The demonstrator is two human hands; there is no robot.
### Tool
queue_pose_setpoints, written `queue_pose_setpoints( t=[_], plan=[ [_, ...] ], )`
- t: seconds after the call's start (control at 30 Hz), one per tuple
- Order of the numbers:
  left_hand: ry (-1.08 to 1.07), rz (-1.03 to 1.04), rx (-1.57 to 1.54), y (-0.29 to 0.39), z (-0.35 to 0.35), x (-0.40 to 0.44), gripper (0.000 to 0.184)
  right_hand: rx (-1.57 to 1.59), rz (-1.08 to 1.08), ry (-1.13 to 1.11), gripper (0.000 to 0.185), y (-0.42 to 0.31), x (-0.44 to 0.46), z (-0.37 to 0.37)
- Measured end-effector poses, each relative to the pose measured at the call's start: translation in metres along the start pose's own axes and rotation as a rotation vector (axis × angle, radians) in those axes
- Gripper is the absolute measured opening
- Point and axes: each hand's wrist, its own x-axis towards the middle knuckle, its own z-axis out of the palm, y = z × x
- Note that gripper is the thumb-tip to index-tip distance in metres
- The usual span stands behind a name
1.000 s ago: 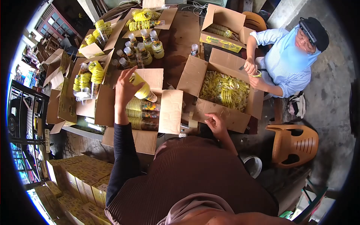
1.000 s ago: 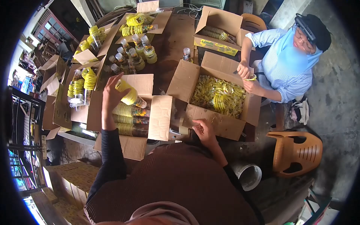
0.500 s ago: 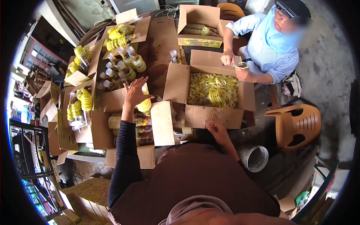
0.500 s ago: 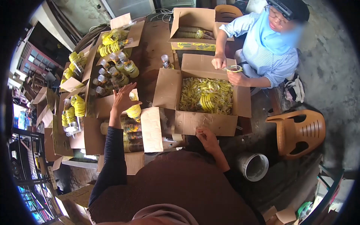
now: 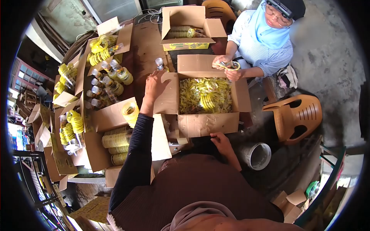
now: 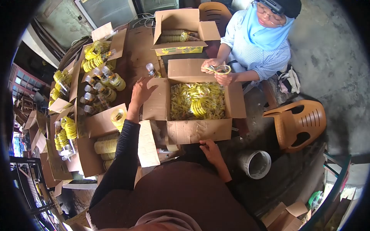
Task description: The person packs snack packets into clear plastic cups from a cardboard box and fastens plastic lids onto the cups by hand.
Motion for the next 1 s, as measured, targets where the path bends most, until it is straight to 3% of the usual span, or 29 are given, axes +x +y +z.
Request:
queue_pose_setpoints(
  t=[0.1,0.13,0.17,0.2,0.3,0.5,0.7,0.77,0.8,0.87,1.0],
  plan=[
    [-0.160,-0.015,-0.083,0.012,0.054,0.000,0.038,-0.005,0.009,0.035,0.022,0.008,-0.006,-0.004],
    [-0.126,0.173,-0.157,0.005,0.087,-0.004,0.034,-0.010,0.044,0.042,0.022,0.009,-0.009,-0.006],
    [-0.293,0.059,-0.288,0.023,0.095,-0.011,0.032,-0.014,0.080,0.047,0.023,0.011,-0.011,-0.007],
    [-0.328,0.139,-0.224,0.032,0.118,-0.021,0.038,-0.022,0.086,0.057,0.023,0.013,-0.013,-0.009],
    [-0.506,0.061,-0.213,0.074,0.148,-0.049,0.060,-0.014,0.068,0.088,0.023,0.015,-0.017,-0.015],
    [-0.353,0.036,-0.147,0.100,0.182,-0.073,0.061,-0.039,0.104,0.032,0.024,0.010,-0.002,-0.038],
    [-0.385,0.012,-0.142,0.103,0.170,-0.087,0.054,-0.159,-0.141,-0.002,0.019,0.025,0.067,-0.049],
    [-0.360,-0.030,-0.172,0.105,0.166,-0.090,0.051,-0.459,-0.313,-0.009,0.020,0.019,0.100,-0.048],
    [-0.348,-0.040,-0.164,0.107,0.165,-0.092,0.051,-0.458,-0.328,-0.019,0.020,0.021,0.114,-0.044],
    [-0.307,-0.049,-0.156,0.110,0.162,-0.093,0.048,-0.485,-0.447,0.084,0.021,0.025,0.141,-0.032],
    [-0.200,-0.063,-0.125,0.107,0.178,-0.102,0.044,-0.729,-0.487,0.015,0.021,0.028,0.168,-0.019]
  ],
)
